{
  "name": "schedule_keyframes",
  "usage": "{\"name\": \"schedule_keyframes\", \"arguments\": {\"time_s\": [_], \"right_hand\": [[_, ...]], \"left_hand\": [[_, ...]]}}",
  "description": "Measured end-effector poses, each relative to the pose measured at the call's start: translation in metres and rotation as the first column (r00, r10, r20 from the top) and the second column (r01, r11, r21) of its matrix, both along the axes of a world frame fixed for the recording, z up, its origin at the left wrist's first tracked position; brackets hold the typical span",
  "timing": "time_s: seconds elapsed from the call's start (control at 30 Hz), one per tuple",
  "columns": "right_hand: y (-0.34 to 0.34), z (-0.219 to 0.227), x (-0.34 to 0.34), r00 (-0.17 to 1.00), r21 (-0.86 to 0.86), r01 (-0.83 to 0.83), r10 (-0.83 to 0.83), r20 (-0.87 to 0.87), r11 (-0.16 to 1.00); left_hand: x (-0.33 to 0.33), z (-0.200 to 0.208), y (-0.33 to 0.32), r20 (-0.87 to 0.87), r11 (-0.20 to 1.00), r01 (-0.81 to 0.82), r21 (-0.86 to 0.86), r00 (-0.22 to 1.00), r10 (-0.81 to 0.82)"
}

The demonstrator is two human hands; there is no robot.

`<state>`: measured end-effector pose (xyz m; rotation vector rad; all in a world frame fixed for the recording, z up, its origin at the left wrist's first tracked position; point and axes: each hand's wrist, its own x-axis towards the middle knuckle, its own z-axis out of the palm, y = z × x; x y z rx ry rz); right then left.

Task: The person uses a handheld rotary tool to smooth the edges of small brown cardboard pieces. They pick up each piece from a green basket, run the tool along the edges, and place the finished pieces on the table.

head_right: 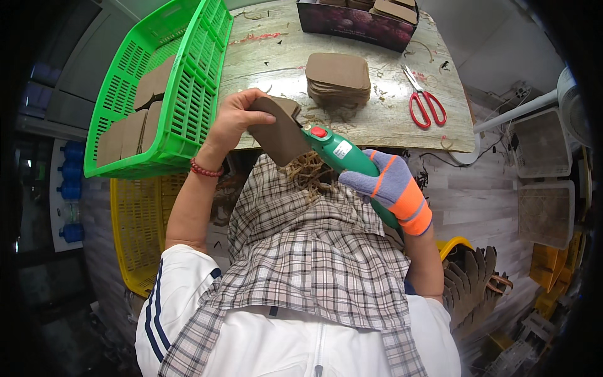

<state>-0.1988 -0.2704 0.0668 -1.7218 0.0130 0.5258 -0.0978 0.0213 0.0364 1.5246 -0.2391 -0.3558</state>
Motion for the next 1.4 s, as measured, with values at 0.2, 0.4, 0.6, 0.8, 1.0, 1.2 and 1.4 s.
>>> {"name": "schedule_keyframes", "arguments": {"time_s": [0.2,0.4,0.6,0.8,1.0,1.2,1.4], "right_hand": [[0.001,-0.003,0.004,1.0,-0.011,-0.003,0.003,0.013,1.0],[0.013,-0.004,0.008,1.0,-0.014,0.005,-0.005,0.015,1.0],[-0.002,-0.015,0.007,0.992,0.064,0.122,-0.124,0.024,0.991],[-0.021,-0.022,0.005,0.981,0.018,0.186,-0.187,0.054,0.982],[-0.028,-0.039,0.001,0.959,0.045,0.277,-0.279,0.044,0.96],[-0.03,-0.038,-0.005,0.949,0.006,0.303,-0.302,0.086,0.953],[-0.037,-0.044,-0.008,0.939,-0.004,0.336,-0.335,0.07,0.942]], "left_hand": [[-0.003,0.006,-0.017,-0.018,0.974,0.168,0.15,0.986,-0.167],[-0.006,0.005,-0.03,-0.073,0.932,0.289,0.221,0.957,-0.279],[0.026,-0.044,0.023,-0.065,0.948,-0.317,-0.003,0.946,0.316],[0.041,-0.081,0.034,0.204,0.801,-0.414,0.433,0.91,0.36],[0.073,-0.051,-0.022,0.81,0.459,-0.693,0.555,0.575,-0.111],[0.137,-0.043,-0.08,0.508,0.428,-0.337,0.838,0.769,-0.389],[0.132,-0.033,-0.088,0.625,0.584,-0.387,0.713,0.728,-0.281]]}}
